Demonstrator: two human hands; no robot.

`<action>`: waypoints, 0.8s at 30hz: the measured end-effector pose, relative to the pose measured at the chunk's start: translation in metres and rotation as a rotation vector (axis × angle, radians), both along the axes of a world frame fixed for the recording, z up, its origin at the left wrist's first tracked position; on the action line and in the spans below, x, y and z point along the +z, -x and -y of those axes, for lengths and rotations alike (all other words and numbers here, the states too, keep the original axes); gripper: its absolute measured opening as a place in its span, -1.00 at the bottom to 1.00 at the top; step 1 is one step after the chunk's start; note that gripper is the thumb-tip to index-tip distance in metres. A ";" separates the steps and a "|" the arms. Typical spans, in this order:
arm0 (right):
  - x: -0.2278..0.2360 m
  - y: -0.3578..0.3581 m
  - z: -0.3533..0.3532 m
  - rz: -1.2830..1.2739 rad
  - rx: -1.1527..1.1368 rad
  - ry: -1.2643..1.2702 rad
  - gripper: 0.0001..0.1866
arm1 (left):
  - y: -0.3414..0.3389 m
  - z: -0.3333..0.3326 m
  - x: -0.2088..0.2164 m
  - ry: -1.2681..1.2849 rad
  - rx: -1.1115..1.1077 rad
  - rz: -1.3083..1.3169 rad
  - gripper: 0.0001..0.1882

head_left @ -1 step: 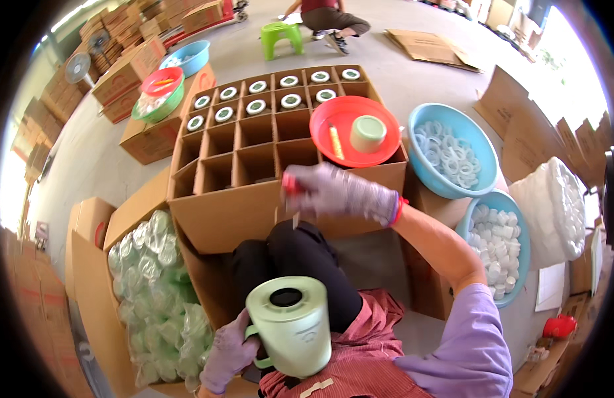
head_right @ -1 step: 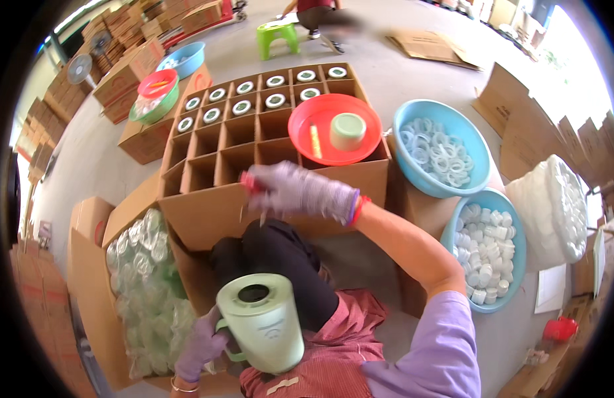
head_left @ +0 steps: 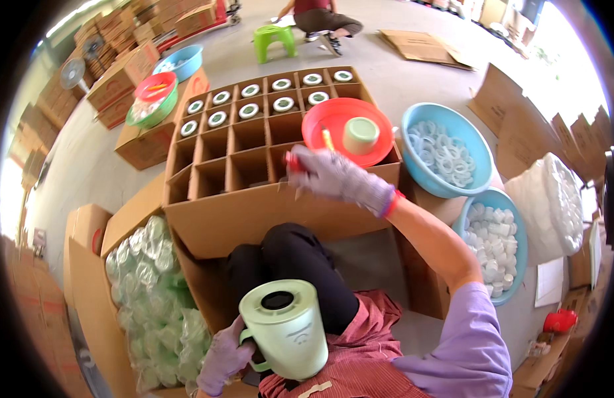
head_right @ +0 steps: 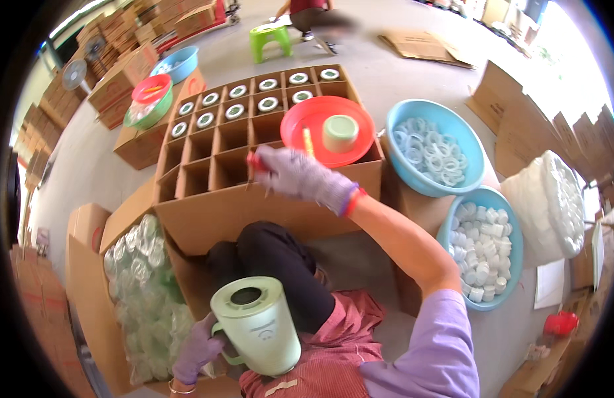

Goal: The person assembles light green thermos flasks by inserting a metal inner liner, screwing on the lid, and placing each completed unit into a plastic bag. The person then places the bagged thermos into a cardboard box.

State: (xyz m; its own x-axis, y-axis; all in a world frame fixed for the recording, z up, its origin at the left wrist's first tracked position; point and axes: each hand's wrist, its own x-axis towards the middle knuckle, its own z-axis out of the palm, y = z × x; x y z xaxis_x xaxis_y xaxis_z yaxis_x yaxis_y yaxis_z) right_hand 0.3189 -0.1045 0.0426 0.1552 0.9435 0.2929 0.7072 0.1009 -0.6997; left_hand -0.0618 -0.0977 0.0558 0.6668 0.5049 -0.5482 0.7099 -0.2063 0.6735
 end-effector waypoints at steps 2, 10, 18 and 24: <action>-0.022 -0.043 -0.025 0.415 -0.355 0.009 -0.75 | 0.014 -0.008 -0.020 -0.066 -0.068 0.041 -0.34; -0.032 -0.087 -0.008 0.611 -0.509 0.207 -0.71 | 0.032 -0.040 -0.038 0.337 0.124 0.155 -0.39; -0.091 -0.164 0.263 0.520 -1.403 0.089 -0.72 | 0.090 -0.036 -0.124 0.690 0.878 0.658 -0.26; -0.187 -0.181 0.392 0.268 -1.346 0.317 -0.55 | 0.059 -0.020 -0.160 0.850 0.738 1.099 -0.48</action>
State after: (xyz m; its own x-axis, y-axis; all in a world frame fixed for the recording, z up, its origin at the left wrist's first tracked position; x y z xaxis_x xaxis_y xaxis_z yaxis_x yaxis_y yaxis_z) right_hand 0.4996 -0.4967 -0.1444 0.9530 0.1497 0.2634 0.2481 -0.8843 -0.3954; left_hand -0.1207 -0.0782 -0.1046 0.6701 0.6946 -0.2618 -0.4170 0.6439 0.6415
